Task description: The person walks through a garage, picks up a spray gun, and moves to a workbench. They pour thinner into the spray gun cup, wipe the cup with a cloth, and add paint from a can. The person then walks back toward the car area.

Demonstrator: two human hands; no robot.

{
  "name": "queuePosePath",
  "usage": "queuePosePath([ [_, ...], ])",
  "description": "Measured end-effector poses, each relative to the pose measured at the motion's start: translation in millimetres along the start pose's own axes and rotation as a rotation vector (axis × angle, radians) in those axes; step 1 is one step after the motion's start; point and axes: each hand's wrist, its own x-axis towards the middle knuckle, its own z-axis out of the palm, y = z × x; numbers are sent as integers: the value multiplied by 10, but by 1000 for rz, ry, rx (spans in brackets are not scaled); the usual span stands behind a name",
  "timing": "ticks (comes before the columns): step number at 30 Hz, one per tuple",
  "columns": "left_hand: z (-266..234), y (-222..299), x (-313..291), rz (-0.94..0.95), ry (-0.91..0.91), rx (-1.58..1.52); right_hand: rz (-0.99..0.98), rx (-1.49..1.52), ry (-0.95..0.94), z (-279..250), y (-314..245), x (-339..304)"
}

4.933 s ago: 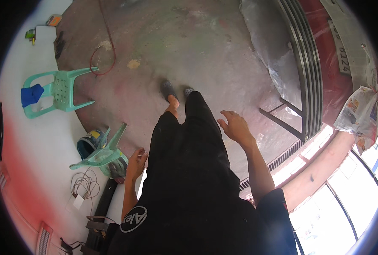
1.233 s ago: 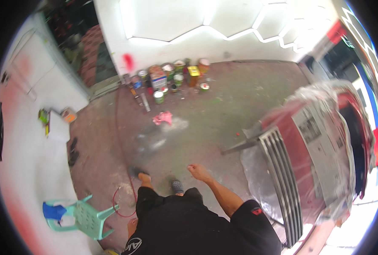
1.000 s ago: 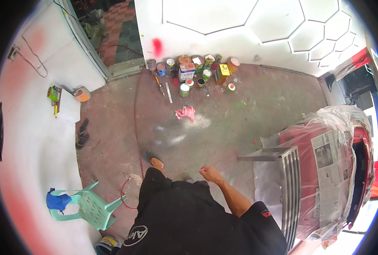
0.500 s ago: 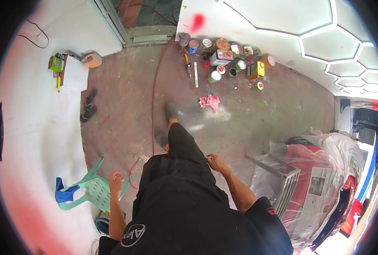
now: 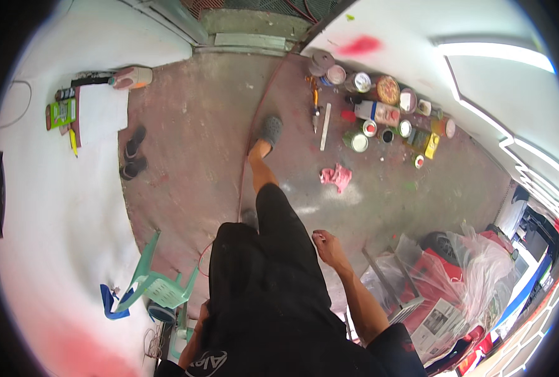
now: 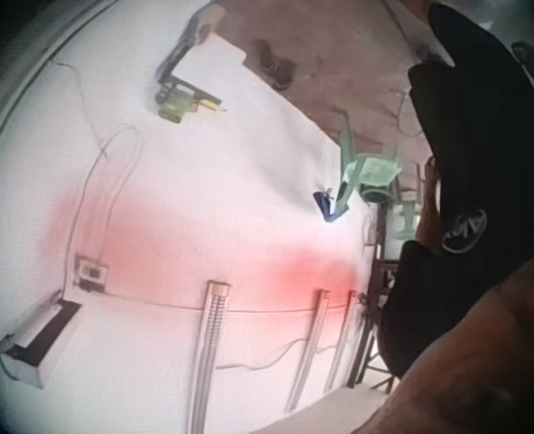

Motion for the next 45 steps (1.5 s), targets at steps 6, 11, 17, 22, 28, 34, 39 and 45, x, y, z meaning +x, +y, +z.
queuePosePath([
  [6,-680,2845,1608,-209,261,-41,18,226,-4,-651,-1238,656],
  [11,-1086,4741,2867,74,312,-143,60,197,-35,-942,-1833,965],
  [17,-1248,6736,4642,363,328,-132,112,232,90,-1234,-2625,1485],
  [22,-2015,8720,6553,698,639,-446,202,241,184,-1472,-3186,1749],
  [28,-3886,10514,8497,483,1211,-776,429,268,50,-1692,-4088,1846],
  [34,-5013,10764,9279,-88,1366,-450,467,437,111,-2164,-5323,2192],
  [39,-5114,10414,9954,-182,1260,-315,464,496,188,-2515,-6084,2336],
  [45,-5414,10079,10045,-368,1055,443,478,390,150,-2872,-6298,2371],
])
